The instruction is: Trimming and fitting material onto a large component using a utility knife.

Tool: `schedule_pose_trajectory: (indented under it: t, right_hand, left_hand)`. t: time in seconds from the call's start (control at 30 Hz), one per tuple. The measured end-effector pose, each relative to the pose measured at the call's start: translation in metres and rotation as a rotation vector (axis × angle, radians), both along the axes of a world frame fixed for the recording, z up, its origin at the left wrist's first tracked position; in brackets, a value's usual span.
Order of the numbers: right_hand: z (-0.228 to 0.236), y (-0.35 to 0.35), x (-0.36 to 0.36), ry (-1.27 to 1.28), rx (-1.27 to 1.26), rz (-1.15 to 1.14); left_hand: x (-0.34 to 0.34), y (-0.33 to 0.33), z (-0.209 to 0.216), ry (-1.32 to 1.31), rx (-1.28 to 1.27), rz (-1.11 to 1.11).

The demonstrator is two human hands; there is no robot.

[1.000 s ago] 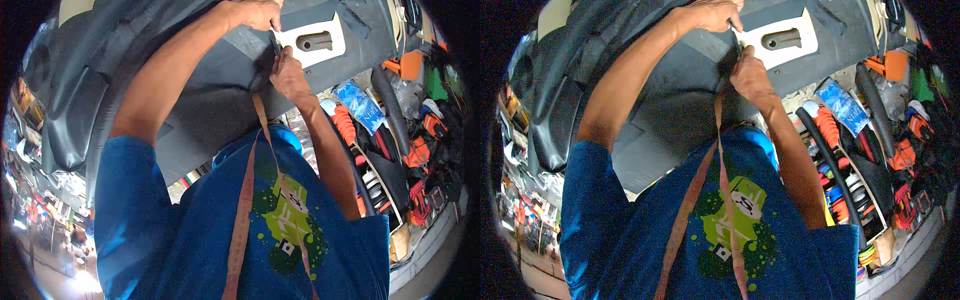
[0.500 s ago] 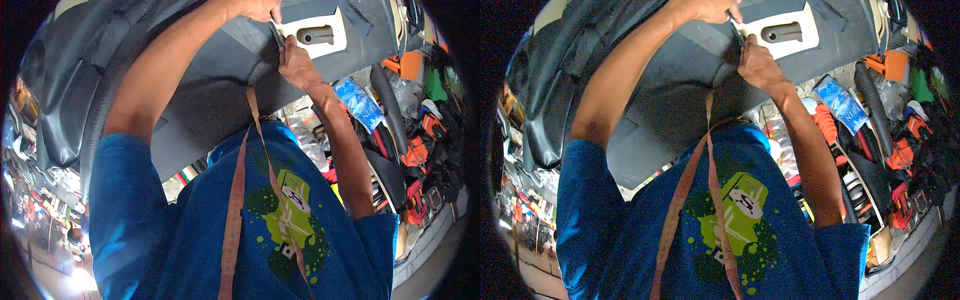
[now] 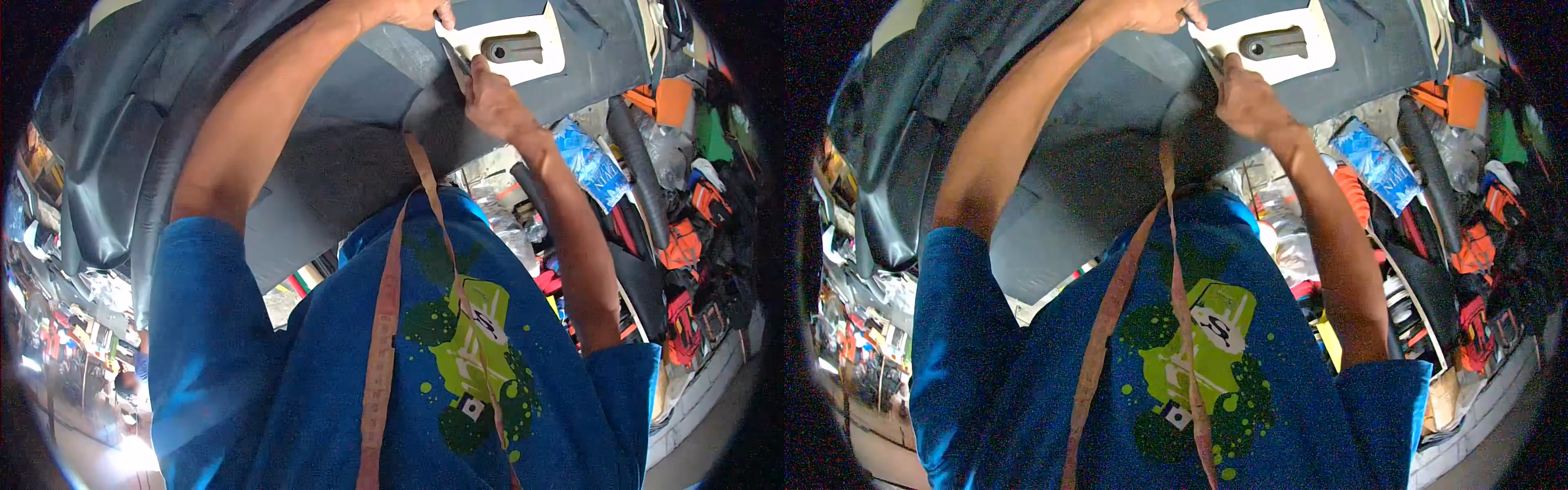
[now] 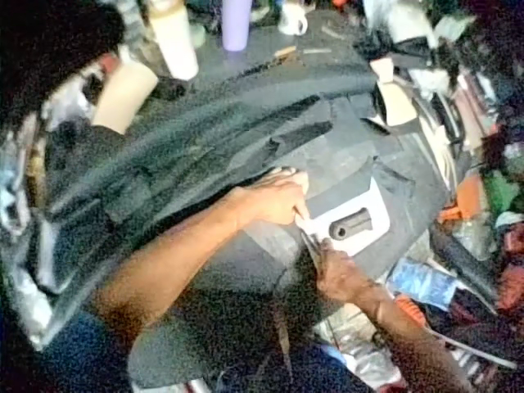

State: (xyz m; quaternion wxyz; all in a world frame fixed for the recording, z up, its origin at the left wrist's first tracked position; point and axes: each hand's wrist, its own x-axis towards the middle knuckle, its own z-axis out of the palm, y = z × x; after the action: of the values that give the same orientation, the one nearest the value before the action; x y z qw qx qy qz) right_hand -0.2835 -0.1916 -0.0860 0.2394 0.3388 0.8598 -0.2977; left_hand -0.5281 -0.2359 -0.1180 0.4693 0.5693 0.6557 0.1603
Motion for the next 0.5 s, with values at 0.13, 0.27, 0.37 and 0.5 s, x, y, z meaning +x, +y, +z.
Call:
schedule_pose_trajectory:
  t: [0.13,0.27,0.37,0.5]
  right_hand:
    - [0.002,0.006,0.006,-0.001,0.006,0.033]
    - [0.005,-0.007,0.01,0.016,0.012,0.033]
    - [0.008,-0.018,0.014,0.028,0.02,0.02]
    - [0.009,-0.024,0.017,0.049,0.039,0.001]
  left_hand:
    - [0.005,-0.015,0.0,0.158,0.241,-0.081]
    - [0.015,-0.018,-0.038,-0.05,-0.061,0.046]
    - [0.018,-0.011,-0.052,-0.442,-0.286,0.243]
    - [0.025,-0.012,-0.051,-0.59,-0.384,0.356]
